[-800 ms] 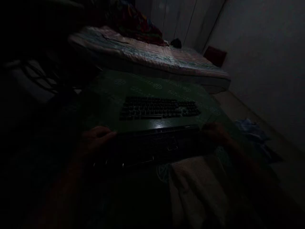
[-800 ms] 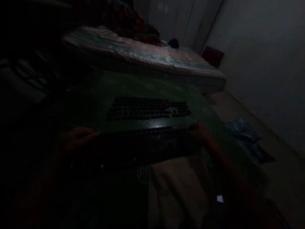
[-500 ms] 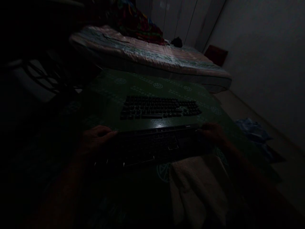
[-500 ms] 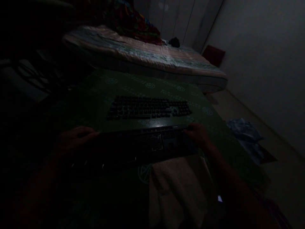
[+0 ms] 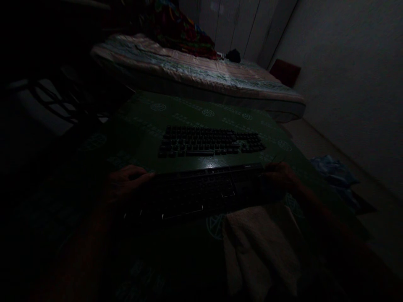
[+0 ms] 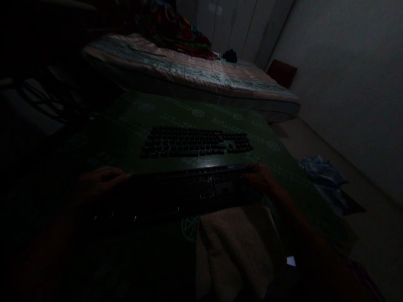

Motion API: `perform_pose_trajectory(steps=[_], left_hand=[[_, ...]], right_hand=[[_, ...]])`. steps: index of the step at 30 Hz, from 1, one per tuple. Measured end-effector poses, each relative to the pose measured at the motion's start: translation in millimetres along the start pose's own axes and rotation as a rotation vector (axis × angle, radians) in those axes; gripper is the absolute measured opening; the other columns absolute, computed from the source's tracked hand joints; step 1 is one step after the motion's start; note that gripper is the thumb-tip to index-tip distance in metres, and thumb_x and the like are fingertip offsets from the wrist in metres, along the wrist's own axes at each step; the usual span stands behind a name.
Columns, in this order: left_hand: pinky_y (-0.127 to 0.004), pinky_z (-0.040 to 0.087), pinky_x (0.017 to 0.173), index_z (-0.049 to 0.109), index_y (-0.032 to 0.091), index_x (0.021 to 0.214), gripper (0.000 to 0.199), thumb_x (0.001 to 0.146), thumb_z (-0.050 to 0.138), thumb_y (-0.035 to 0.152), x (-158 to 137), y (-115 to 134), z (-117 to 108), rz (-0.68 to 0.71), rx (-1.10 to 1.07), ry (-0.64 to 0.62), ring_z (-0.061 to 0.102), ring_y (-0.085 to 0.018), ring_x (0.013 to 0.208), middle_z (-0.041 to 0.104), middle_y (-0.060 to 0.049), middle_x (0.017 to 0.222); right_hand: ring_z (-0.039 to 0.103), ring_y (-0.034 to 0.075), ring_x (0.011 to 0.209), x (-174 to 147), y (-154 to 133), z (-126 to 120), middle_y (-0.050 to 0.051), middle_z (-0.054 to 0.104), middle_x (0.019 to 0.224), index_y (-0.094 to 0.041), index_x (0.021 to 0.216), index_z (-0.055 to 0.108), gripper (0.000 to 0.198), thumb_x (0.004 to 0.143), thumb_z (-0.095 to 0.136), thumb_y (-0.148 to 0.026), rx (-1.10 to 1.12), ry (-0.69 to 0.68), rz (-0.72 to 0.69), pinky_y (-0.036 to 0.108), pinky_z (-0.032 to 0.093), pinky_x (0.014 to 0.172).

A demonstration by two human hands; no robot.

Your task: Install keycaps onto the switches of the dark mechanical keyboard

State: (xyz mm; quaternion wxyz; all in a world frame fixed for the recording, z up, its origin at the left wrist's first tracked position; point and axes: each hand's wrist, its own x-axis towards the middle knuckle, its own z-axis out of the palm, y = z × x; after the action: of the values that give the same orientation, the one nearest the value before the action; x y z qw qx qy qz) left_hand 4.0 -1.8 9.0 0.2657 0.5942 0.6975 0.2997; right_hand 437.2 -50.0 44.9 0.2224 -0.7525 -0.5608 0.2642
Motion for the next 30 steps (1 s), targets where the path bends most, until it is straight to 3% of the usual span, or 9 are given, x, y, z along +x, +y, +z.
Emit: perform_pose_trajectory(steps=[5, 17, 22, 30], left_hand=[[-0.034, 0.047, 0.083, 0.064, 0.024, 0.066, 0.045, 0.047, 0.057, 0.064, -0.6, 3.4, -0.3, -0.015, 0.026, -0.006, 0.061, -0.024, 0.088, 0.064, -0.002, 0.087], [-0.034, 0.049, 0.079, 0.063, 0.023, 0.066, 0.045, 0.049, 0.057, 0.064, -2.5, 2.8, 0.0, -0.004, -0.012, -0.01, 0.06, -0.022, 0.082, 0.064, -0.002, 0.086], [-0.034, 0.049, 0.08, 0.063, 0.023, 0.065, 0.045, 0.048, 0.057, 0.064, -1.9, 4.6, -0.4, 0.015, 0.013, 0.011, 0.06, -0.022, 0.084, 0.066, -0.003, 0.086], [-0.032, 0.048, 0.078, 0.065, 0.023, 0.068, 0.044, 0.052, 0.058, 0.063, -0.1, 0.1, -1.2, 0.032, 0.025, -0.011, 0.06, -0.023, 0.084, 0.066, -0.003, 0.086]], right_hand=[[0.059, 0.016, 0.057, 0.8, -1.0, 3.6, 0.004, 0.066, 0.062, -0.015, 0.069, 0.068, 0.019, 0.062, 0.058, -0.029, 0.066, 0.067, -0.04, 0.023, 0.043, 0.049], [0.056, 0.016, 0.054, 6.6, 14.3, 6.3, 0.003, 0.064, 0.059, -0.016, 0.069, 0.066, 0.021, 0.058, 0.06, -0.034, 0.118, 0.098, -0.034, 0.024, 0.04, 0.046], [0.057, 0.016, 0.056, 5.3, 16.4, 7.9, 0.003, 0.065, 0.064, -0.016, 0.075, 0.067, 0.027, 0.057, 0.061, -0.034, 0.232, 0.083, -0.046, 0.024, 0.043, 0.05], [0.054, 0.014, 0.051, 5.3, 12.2, 3.3, 0.001, 0.062, 0.057, -0.016, 0.069, 0.066, 0.019, 0.058, 0.06, -0.03, 0.158, 0.011, 0.03, 0.024, 0.041, 0.047]])
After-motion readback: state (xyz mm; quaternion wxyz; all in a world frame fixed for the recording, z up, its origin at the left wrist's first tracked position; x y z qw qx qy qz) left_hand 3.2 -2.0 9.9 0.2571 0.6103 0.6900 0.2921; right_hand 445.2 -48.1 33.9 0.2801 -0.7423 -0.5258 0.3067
